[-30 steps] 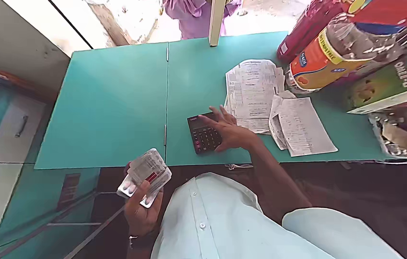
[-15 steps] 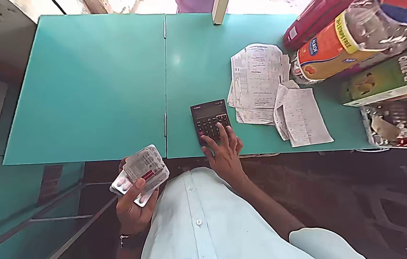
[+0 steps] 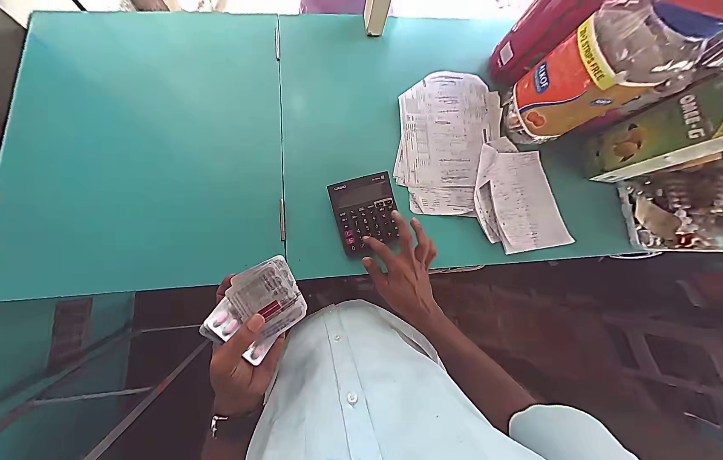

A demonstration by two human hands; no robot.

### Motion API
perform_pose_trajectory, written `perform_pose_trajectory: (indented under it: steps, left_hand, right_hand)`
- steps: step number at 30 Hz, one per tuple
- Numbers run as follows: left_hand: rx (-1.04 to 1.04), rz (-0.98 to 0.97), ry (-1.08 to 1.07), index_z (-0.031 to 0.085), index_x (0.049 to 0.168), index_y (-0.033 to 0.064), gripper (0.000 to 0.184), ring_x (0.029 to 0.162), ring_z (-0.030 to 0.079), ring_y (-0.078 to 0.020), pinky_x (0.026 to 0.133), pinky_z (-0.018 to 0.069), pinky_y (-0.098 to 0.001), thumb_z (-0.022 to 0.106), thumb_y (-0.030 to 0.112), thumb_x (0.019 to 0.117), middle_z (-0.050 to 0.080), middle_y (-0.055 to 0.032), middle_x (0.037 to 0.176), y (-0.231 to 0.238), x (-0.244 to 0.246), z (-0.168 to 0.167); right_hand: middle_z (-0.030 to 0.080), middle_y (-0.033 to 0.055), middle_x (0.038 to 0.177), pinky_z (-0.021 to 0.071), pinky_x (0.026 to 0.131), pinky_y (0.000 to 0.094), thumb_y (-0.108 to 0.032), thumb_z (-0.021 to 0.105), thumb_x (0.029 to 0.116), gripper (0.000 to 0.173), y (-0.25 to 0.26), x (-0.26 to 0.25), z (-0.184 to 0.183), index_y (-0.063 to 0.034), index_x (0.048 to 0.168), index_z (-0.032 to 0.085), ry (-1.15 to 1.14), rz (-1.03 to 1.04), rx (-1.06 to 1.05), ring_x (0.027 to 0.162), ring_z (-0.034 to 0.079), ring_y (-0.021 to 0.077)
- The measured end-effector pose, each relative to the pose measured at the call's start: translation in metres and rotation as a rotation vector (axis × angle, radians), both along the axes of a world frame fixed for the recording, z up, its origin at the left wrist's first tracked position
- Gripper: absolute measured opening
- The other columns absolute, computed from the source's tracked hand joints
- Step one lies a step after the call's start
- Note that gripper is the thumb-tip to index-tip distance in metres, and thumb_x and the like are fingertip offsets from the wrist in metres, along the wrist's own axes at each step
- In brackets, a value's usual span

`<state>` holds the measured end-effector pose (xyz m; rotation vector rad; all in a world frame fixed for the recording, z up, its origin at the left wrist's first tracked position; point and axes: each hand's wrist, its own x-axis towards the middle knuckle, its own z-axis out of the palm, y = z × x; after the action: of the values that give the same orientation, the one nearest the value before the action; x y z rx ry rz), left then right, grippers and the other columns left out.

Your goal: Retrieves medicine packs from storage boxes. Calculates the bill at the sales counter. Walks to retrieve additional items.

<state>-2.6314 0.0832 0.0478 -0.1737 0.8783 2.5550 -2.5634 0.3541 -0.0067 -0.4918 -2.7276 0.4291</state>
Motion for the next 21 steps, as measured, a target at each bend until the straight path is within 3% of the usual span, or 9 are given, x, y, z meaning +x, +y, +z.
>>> perform_pose_trajectory:
  steps: [6, 10, 12, 14, 17, 21]
  left_hand:
    - [0.037, -0.024, 0.022, 0.059, 0.132, 0.0089, 0.054, 0.107, 0.072, -0.0303, 0.092, 0.0598, -0.0522, 0.081, 0.009, 0.0827, 0.07, -0.0175, 0.12, 0.002, 0.004, -0.004]
    - [0.018, 0.009, 0.003, 0.057, 0.134, 0.0104, 0.06, 0.107, 0.071, -0.0309, 0.092, 0.0599, -0.0528, 0.083, 0.009, 0.08, 0.07, -0.0178, 0.12, 0.007, 0.006, -0.001]
    - [0.01, 0.005, -0.006, 0.06, 0.131, 0.0091, 0.055, 0.107, 0.072, -0.0302, 0.092, 0.06, -0.0517, 0.083, 0.01, 0.0805, 0.071, -0.0178, 0.118, 0.009, 0.007, 0.001]
    - [0.002, -0.012, 0.003, 0.061, 0.13, 0.009, 0.053, 0.107, 0.072, -0.0296, 0.092, 0.06, -0.0513, 0.082, 0.011, 0.0811, 0.071, -0.0174, 0.118, 0.01, 0.009, 0.002]
    - [0.001, -0.023, 0.018, 0.062, 0.13, 0.0085, 0.053, 0.107, 0.072, -0.0299, 0.092, 0.06, -0.0515, 0.082, 0.01, 0.0811, 0.071, -0.0178, 0.119, 0.014, 0.01, 0.003]
    - [0.008, -0.018, 0.025, 0.062, 0.13, 0.0101, 0.054, 0.106, 0.072, -0.0291, 0.092, 0.0604, -0.0508, 0.083, 0.01, 0.0804, 0.071, -0.0165, 0.118, 0.014, 0.011, 0.003]
  right_hand:
    - [0.041, 0.0134, 0.159, 0.0226, 0.111, 0.0675, -0.053, 0.046, 0.1044, 0.036, 0.013, 0.014, 0.0, -0.0342, 0.123, 0.07, 0.088, 0.002, -0.028, 0.148, 0.028, 0.0454]
    - [0.044, 0.0146, 0.157, 0.0242, 0.111, 0.0678, -0.053, 0.046, 0.1039, 0.037, 0.012, 0.018, -0.013, -0.0391, 0.13, 0.067, 0.06, 0.027, 0.015, 0.145, 0.033, 0.0462]
    - [0.045, 0.0117, 0.158, 0.0237, 0.111, 0.0675, -0.055, 0.046, 0.1039, 0.036, 0.012, 0.012, -0.011, -0.0385, 0.126, 0.07, 0.039, 0.021, 0.029, 0.145, 0.033, 0.0451]
    - [0.042, 0.0129, 0.159, 0.0241, 0.111, 0.0677, -0.055, 0.046, 0.1036, 0.037, 0.013, 0.003, -0.003, -0.0343, 0.12, 0.072, 0.062, 0.015, 0.021, 0.145, 0.032, 0.0454]
    - [0.035, 0.0122, 0.163, 0.0237, 0.11, 0.0701, -0.057, 0.042, 0.1044, 0.04, 0.017, -0.01, -0.001, -0.0361, 0.129, 0.067, -0.002, 0.028, 0.036, 0.148, 0.027, 0.0457]
    - [0.035, 0.0118, 0.163, 0.023, 0.111, 0.0702, -0.057, 0.043, 0.1038, 0.04, 0.028, -0.012, 0.003, -0.0344, 0.128, 0.067, 0.017, 0.01, -0.004, 0.149, 0.026, 0.045]
